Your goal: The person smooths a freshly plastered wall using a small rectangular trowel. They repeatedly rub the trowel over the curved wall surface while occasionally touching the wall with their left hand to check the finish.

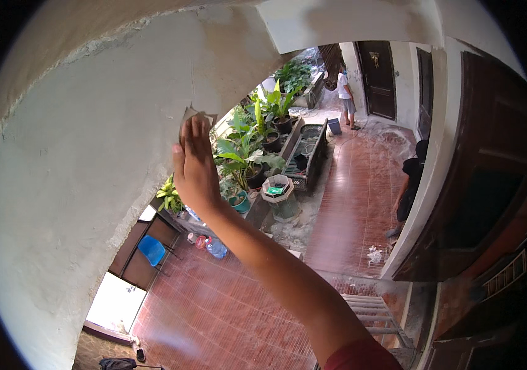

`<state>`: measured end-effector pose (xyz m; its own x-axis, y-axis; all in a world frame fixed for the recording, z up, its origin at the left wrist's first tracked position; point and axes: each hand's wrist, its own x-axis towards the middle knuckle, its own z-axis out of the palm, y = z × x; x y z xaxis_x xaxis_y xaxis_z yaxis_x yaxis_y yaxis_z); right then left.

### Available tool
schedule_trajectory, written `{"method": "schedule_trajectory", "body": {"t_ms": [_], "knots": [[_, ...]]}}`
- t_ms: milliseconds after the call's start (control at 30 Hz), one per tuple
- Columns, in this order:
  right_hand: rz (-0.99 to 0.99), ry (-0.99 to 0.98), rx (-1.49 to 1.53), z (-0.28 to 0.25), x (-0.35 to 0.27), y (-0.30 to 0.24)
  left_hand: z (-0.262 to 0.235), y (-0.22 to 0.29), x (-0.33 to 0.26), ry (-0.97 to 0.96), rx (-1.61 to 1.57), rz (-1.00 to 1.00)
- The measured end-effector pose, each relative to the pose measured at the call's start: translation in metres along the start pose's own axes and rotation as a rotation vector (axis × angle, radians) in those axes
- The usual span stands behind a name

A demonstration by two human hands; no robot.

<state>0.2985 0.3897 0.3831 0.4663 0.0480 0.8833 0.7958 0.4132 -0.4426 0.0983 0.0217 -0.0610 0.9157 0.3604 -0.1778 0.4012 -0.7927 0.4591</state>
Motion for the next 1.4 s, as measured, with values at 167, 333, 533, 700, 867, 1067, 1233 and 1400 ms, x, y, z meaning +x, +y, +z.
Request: {"method": "schedule_trajectory", "body": {"t_ms": [167, 333, 533, 700, 867, 1067, 1233, 1400], "knots": [[0.166, -0.051, 0.100, -0.009, 0.030, 0.004, -0.002, 0.000, 0.012, -0.039, -0.039, 0.017], [0.160, -0.172, -0.062, -0.015, 0.020, -0.002, 0.000, 0.000, 0.020, -0.076, -0.064, 0.027], [0.225, -0.061, 0.140, -0.011, 0.033, 0.012, -0.001, 0.001, 0.026, -0.118, -0.060, 0.049], [0.135, 0.037, 0.004, -0.012, 0.034, -0.002, -0.004, 0.002, 0.032, -0.139, -0.078, 0.057], [0.378, -0.169, 0.076, -0.017, 0.064, 0.016, -0.006, 0.003, 0.044, -0.179, -0.084, 0.080], [0.122, 0.267, -0.001, 0.008, 0.055, 0.044, -0.007, 0.003, 0.052, -0.220, -0.076, 0.093], [0.147, 0.164, -0.142, 0.012, 0.066, 0.064, -0.011, 0.005, 0.043, -0.087, -0.125, 0.083], [0.337, 0.088, -0.022, 0.010, 0.068, 0.070, -0.007, 0.005, 0.043, 0.088, -0.223, 0.093]]}}
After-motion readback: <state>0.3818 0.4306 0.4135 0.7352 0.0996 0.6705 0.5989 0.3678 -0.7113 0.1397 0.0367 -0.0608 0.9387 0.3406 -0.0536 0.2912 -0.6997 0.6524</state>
